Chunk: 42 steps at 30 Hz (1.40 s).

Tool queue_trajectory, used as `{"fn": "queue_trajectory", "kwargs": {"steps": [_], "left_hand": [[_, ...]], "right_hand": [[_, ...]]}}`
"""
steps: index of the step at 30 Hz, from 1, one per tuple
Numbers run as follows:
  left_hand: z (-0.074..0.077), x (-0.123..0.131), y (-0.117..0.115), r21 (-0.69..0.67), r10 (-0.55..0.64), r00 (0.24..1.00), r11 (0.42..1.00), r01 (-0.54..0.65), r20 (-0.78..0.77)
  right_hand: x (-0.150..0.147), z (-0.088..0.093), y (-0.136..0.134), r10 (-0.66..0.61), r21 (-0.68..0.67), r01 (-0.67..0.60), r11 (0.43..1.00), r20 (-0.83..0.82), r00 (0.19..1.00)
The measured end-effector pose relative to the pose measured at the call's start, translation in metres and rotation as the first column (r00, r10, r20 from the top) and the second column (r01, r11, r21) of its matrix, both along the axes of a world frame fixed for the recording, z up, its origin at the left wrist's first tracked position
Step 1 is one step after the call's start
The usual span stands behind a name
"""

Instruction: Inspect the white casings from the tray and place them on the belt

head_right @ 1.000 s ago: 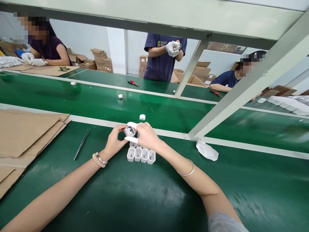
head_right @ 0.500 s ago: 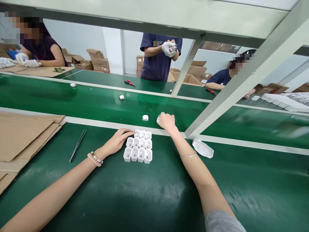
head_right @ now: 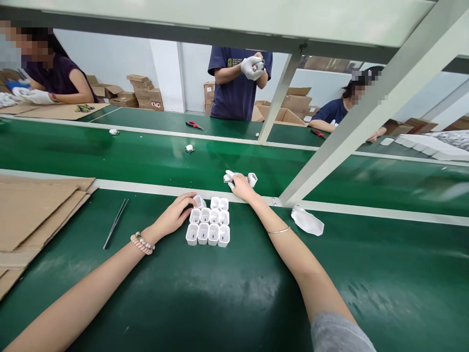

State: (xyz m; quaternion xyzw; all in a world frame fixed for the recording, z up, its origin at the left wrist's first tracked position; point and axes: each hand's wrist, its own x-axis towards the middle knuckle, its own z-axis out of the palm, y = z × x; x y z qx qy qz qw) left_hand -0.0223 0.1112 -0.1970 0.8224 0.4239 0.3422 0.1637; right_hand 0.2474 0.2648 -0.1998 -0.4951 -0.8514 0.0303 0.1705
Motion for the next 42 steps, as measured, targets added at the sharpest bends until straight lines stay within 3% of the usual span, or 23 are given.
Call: {"fn": "queue_trajectory", "kwargs": {"steps": [5, 8, 14, 20, 24, 28, 32, 35, 38, 42], "left_hand": [[0.0, 0.0, 0.001, -0.011, -0.032, 0.999, 0.999, 0.033, 0.041], [0.002, 0.0, 0.0, 0.029, 0.015, 0.999, 0.999, -0.016, 0.046], [-0.002, -0.001, 0.001, 0.083, 0.324, 0.931, 0.937, -0.341, 0.167], [-0.008, -0.003, 0.007, 0.048, 0.306, 0.952, 0.951, -0.307, 0.032], [0.001, -0.001, 0.003, 0.094, 0.299, 0.938, 0.943, -0.318, 0.177], [0.009, 0.002, -0.004, 0.137, 0.268, 0.929, 0.941, -0.309, 0.254], [0.008, 0.002, -0.006, 0.088, 0.344, 0.904, 0.923, -0.375, 0.254], [0.007, 0.001, -0.005, 0.136, 0.355, 0.898, 0.907, -0.398, 0.26], [0.007, 0.0, -0.005, 0.178, 0.337, 0.908, 0.905, -0.385, 0.25], [0.007, 0.001, -0.007, 0.122, 0.378, 0.902, 0.905, -0.407, 0.207]], "right_hand": [[0.002, -0.005, 0.006, -0.149, -0.011, 0.148, 0.989, -0.027, 0.989], [0.003, -0.007, 0.009, -0.216, -0.027, 0.215, 0.976, -0.074, 0.974], [0.005, -0.002, 0.005, -0.302, -0.061, 0.296, 0.953, -0.24, 0.923], [-0.009, 0.01, -0.007, -0.157, -0.12, 0.117, 0.986, -0.419, 0.894], [-0.027, 0.024, -0.022, -0.04, -0.127, -0.028, 0.991, -0.505, 0.862], [-0.045, 0.047, -0.05, 0.178, -0.037, -0.248, 0.968, -0.594, 0.784], [-0.057, 0.069, -0.082, 0.356, 0.086, -0.369, 0.925, -0.533, 0.768], [-0.063, 0.077, -0.102, 0.44, 0.145, -0.424, 0.894, -0.46, 0.771], [-0.068, 0.077, -0.115, 0.514, 0.222, -0.463, 0.858, -0.369, 0.774], [-0.074, 0.07, -0.122, 0.568, 0.323, -0.481, 0.815, -0.277, 0.775]]}}
